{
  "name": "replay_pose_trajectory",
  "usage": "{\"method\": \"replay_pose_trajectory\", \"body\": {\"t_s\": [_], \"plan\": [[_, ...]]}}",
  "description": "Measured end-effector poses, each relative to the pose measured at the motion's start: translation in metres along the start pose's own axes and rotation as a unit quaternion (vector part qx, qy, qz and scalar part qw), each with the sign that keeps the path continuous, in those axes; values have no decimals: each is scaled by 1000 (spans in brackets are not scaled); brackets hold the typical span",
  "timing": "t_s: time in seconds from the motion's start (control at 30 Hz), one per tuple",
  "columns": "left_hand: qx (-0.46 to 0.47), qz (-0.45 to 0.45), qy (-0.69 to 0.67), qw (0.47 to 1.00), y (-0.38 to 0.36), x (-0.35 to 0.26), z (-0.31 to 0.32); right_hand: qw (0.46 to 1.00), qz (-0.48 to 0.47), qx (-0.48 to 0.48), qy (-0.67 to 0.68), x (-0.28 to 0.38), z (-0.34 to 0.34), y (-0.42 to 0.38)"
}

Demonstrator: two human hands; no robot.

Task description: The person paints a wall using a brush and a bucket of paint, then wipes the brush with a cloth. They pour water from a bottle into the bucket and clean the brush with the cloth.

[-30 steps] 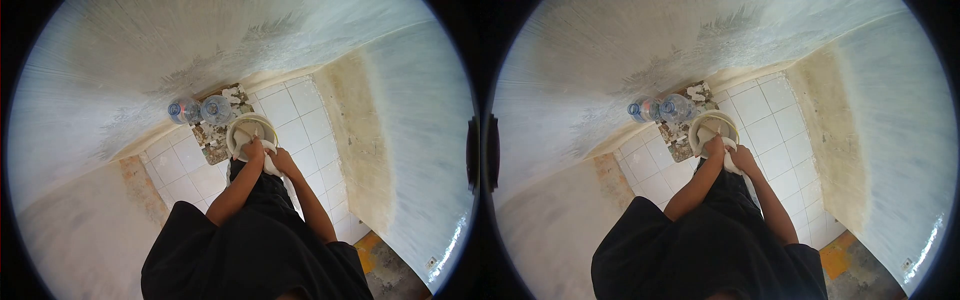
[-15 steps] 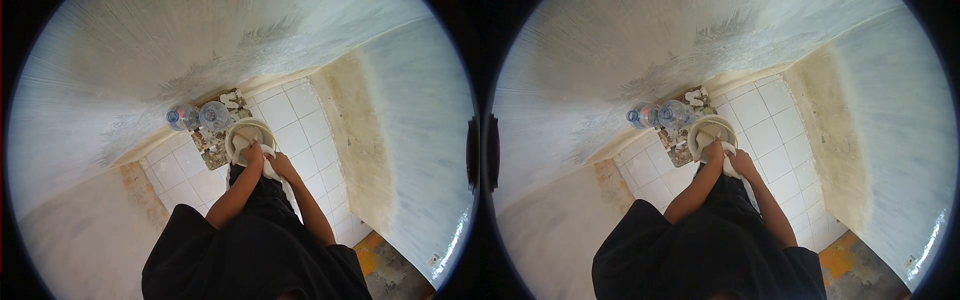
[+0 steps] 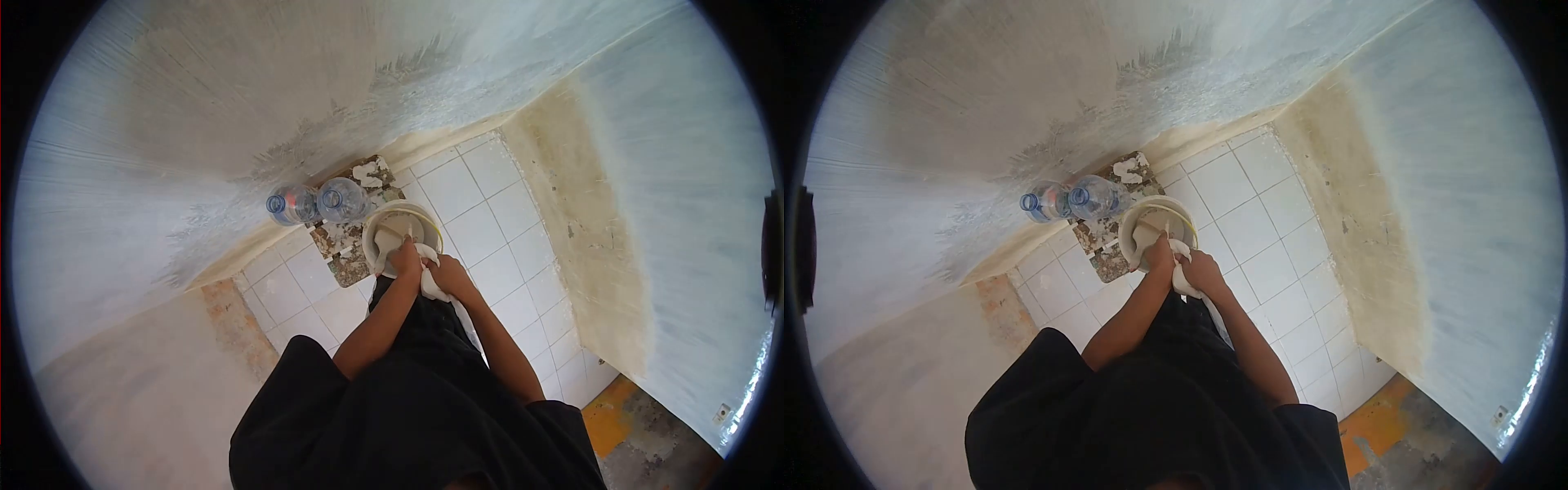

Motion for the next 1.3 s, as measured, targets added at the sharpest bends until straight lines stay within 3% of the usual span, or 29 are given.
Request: {"method": "replay_pose_trajectory", "body": {"t_s": [0.17, 0.27, 0.37, 0.77, 0.97, 1.07, 1.17, 1.3], "plan": [[3, -16, 6, 1000, -13, -11, 1, 1000, 11, -1, -5, -4, 5, 6], [-14, -33, 74, 997, -4, -8, -3, 1000, -8, -18, 4, -4, 4, 6], [-5, 12, 193, 981, 24, 0, -6, 999, -17, -18, 24, -7, 7, 10], [-3, 35, 110, 993, 33, 7, -13, 998, -24, -54, 31, 5, 7, 0], [-11, -21, 136, 990, 5, -8, -11, 998, -4, -53, -17, 7, 10, -1], [19, 5, 76, 997, -1, -13, -4, 998, -3, -64, -23, 6, 9, -2], [-13, -19, 100, 995, -13, -19, -4, 997, -8, -72, -18, 9, 9, -6], [14, -60, 104, 993, 16, 3, -6, 997, 1, -71, -30, 7, 11, -4]]}}
Point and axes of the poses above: each hand's wrist, its own y-axis towards the middle knuckle, its own z-axis out of the palm, x = y × z, the point moved 7 cm from there along y, towards the middle knuckle, and after that the axes turned 12 degrees about x, right-handed, at the moved point
